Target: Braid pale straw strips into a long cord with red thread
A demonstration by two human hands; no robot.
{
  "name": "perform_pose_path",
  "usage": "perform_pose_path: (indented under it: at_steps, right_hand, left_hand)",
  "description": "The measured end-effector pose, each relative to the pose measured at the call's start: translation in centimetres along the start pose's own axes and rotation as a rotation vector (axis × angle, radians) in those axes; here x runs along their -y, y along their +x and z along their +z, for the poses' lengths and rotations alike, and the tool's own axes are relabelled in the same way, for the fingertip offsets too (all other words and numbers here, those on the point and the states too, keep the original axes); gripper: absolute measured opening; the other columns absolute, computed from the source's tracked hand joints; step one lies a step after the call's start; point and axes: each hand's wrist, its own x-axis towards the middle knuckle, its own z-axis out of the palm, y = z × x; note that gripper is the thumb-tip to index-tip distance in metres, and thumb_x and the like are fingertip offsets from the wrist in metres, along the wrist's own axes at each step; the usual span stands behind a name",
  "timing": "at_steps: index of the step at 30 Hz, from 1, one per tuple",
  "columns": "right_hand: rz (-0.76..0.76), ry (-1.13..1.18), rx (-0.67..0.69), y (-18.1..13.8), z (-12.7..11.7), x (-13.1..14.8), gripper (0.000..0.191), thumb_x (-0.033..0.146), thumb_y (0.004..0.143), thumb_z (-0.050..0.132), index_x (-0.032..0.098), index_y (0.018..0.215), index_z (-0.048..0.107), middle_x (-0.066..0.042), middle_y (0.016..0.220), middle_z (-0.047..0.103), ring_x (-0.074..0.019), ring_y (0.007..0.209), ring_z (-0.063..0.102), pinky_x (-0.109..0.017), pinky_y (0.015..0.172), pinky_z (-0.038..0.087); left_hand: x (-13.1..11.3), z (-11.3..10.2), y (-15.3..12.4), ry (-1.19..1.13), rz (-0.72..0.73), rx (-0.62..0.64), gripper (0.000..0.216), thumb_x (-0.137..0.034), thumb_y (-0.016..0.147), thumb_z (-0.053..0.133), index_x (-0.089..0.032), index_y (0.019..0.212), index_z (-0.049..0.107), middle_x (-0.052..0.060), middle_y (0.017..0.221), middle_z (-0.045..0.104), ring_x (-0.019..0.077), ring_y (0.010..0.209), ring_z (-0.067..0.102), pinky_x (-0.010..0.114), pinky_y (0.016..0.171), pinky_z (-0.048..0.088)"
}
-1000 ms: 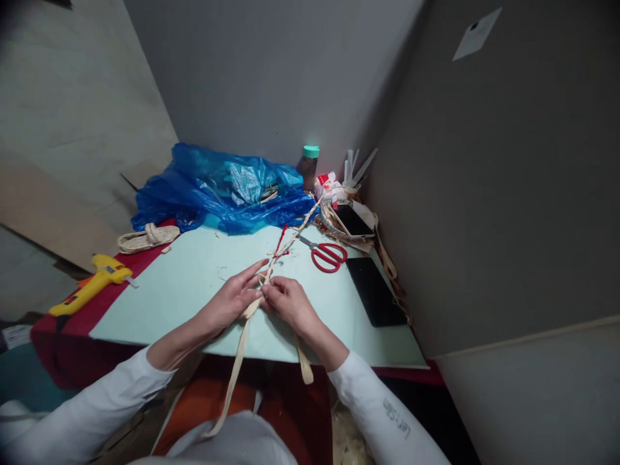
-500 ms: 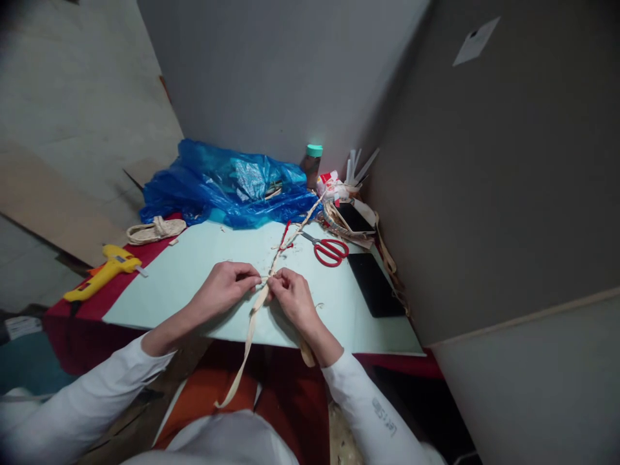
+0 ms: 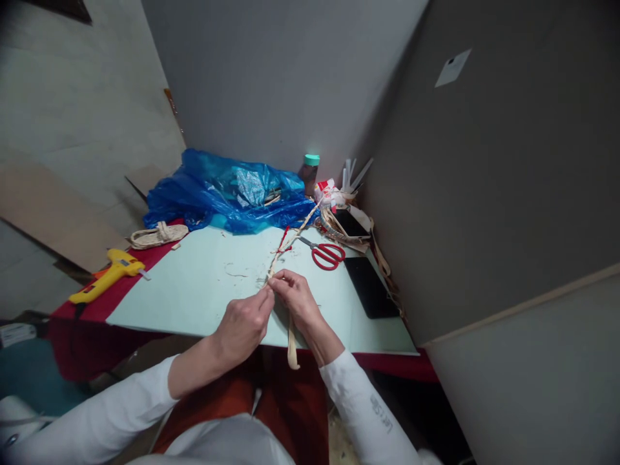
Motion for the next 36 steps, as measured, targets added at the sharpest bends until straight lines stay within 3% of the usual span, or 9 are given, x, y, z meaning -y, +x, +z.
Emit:
perform_pose_path:
  at_steps: [4,6,9,11,14,19,28,31,36]
  right_hand:
    - [0.052,0.048,-0.003,-0.3,-0.1,0.6,0.025,0.037,0.074,0.068,0.016,0.072,0.056,0.003,0.061,0.054,-0.0048,0.044,0.024,-0.022,0.043,0.013]
    - [0.05,0.05,-0.009,-0.5,0.0,0.6,0.024,0.037,0.074,0.068,0.016,0.072,0.056,0.003,0.061,0.055,-0.0045,0.043,0.025,-0.021,0.042,0.013]
    - [0.017,0.066,0.019,-0.6,0.1,0.3,0.022,0.036,0.078,0.064,0.016,0.072,0.055,0.002,0.061,0.057,-0.0063,0.045,0.038,-0.02,0.044,0.022]
    - [-0.001,0.046,0.022,-0.6,0.0,0.0,0.02,0.034,0.08,0.061,0.016,0.074,0.056,0.001,0.062,0.058,-0.0077,0.048,0.043,-0.021,0.047,0.026]
    - [-0.02,-0.029,0.014,-0.6,-0.4,-0.2,0.018,0.033,0.08,0.06,0.016,0.074,0.057,0.0,0.066,0.06,-0.0095,0.054,0.047,-0.022,0.052,0.032]
    - [-0.069,-0.291,0.074,-0.6,-1.2,0.8,0.021,0.032,0.082,0.055,0.017,0.068,0.058,-0.002,0.064,0.062,-0.0116,0.056,0.048,-0.024,0.057,0.034]
    - [-0.161,-1.502,-0.118,-2.7,0.6,3.2,0.013,0.014,0.085,0.047,0.016,0.09,0.059,-0.012,0.077,0.068,-0.0214,0.064,0.059,-0.031,0.054,0.021]
    - [-0.099,-1.572,-0.069,-3.5,1.8,3.5,0.021,0.007,0.078,0.05,0.015,0.096,0.057,-0.012,0.08,0.068,-0.0237,0.07,0.063,-0.031,0.055,0.025]
    - [-0.192,-1.512,-0.079,-4.5,3.8,1.4,0.027,0.004,0.079,0.048,0.014,0.104,0.053,-0.014,0.09,0.067,-0.0253,0.08,0.063,-0.032,0.058,0.037]
  left_hand:
    - [2.3,-1.3,1.2,-0.46,-0.196,-0.196,0.023,-0.025,0.087,0.052,-0.018,0.074,0.069,0.007,0.077,0.068,0.0192,0.073,0.061,0.03,0.074,0.045]
    - [3.5,-1.4,2.3,-0.731,-0.319,-0.214,0.013,-0.026,0.082,0.058,-0.017,0.079,0.067,0.007,0.085,0.067,0.0191,0.08,0.06,0.03,0.075,0.045]
    - [4.5,-0.5,3.7,-1.297,-0.337,0.163,0.018,-0.032,0.08,0.061,-0.014,0.083,0.06,0.004,0.075,0.061,0.0135,0.064,0.057,0.025,0.06,0.044]
    - [4.5,0.3,4.2,-1.479,-0.352,0.331,0.02,-0.033,0.08,0.061,-0.013,0.08,0.056,0.0,0.067,0.053,0.0064,0.049,0.044,0.019,0.047,0.032]
    - [4.3,0.9,4.3,-1.503,-0.387,0.356,0.02,-0.032,0.079,0.06,-0.012,0.079,0.056,-0.002,0.065,0.047,0.0017,0.044,0.028,0.016,0.041,0.014]
    - [3.9,0.7,4.2,-1.409,-0.446,0.339,0.022,-0.032,0.077,0.057,-0.012,0.067,0.056,-0.005,0.055,0.04,0.0024,0.041,0.023,0.019,0.039,0.01]
    - [3.1,1.7,3.8,-1.233,-0.506,0.117,0.024,-0.028,0.073,0.059,-0.015,0.053,0.055,-0.006,0.042,0.038,0.0037,0.037,0.025,0.022,0.04,0.012]
    - [2.8,1.7,3.6,-1.295,-0.58,0.095,0.021,-0.03,0.072,0.062,-0.014,0.058,0.059,-0.008,0.038,0.033,0.004,0.036,0.024,0.021,0.041,0.012]
    - [3.0,1.3,3.3,-1.473,-0.636,0.105,0.019,-0.025,0.066,0.07,-0.009,0.076,0.07,-0.004,0.048,0.048,0.0033,0.041,0.03,0.019,0.041,0.013]
